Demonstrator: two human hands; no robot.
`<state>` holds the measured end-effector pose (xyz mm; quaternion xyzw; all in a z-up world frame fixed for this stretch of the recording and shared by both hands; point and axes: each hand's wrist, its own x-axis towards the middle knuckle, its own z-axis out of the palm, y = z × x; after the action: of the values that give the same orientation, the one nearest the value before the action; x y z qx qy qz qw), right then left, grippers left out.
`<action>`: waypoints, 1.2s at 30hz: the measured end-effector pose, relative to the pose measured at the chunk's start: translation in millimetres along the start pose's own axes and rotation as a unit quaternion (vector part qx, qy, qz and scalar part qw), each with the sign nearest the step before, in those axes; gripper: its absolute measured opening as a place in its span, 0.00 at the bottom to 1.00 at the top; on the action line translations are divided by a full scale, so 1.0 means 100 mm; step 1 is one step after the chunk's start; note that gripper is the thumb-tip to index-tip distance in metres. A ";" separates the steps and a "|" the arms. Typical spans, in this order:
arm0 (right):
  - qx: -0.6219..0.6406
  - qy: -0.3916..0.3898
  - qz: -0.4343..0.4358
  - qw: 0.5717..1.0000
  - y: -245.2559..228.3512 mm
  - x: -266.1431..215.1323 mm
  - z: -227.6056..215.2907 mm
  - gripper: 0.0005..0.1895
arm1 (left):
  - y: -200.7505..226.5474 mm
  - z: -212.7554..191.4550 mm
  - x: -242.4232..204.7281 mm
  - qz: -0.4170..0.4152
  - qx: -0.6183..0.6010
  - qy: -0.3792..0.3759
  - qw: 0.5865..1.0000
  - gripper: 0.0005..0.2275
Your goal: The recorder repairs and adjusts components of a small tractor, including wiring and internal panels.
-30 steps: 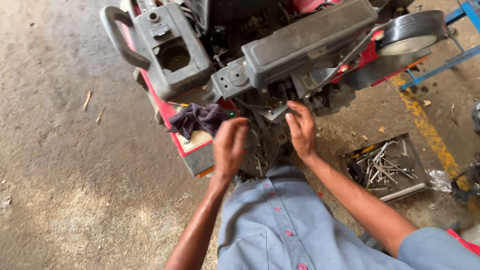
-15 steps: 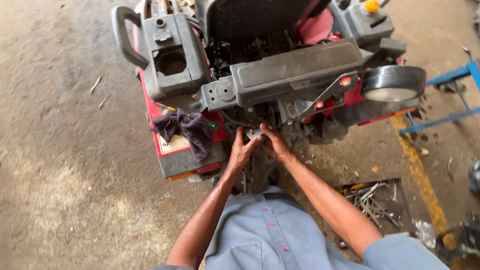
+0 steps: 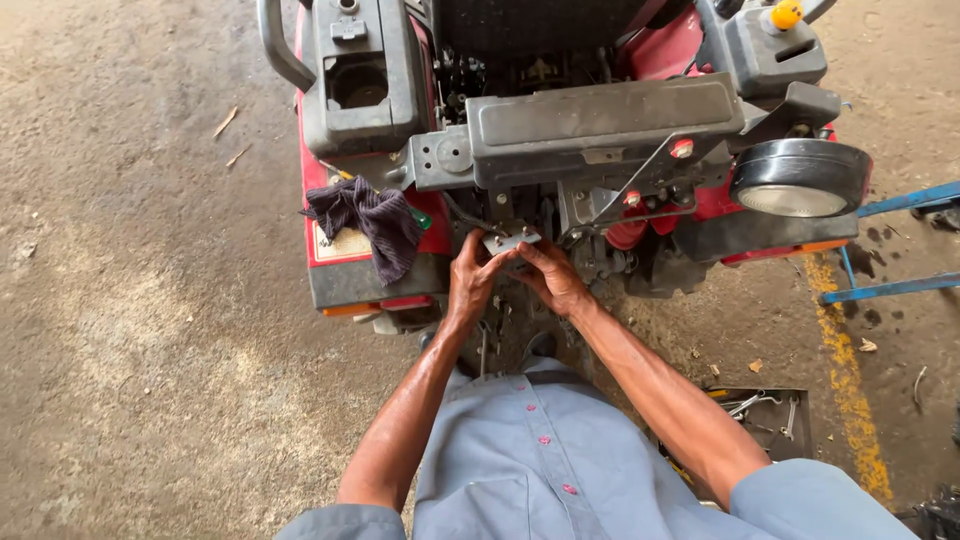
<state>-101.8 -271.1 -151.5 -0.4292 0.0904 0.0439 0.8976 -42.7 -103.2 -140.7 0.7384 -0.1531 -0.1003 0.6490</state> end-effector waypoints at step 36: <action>0.017 0.098 0.019 0.995 -0.08 -0.09 -0.20 0.15 | 0.79 -0.33 -0.17 0.165 0.178 0.014 0.970 0.15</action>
<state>-111.4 -291.9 -155.7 -0.4142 0.1868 0.0167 0.8906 -54.4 -75.2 -58.8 0.8079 -0.2794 0.0475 0.5167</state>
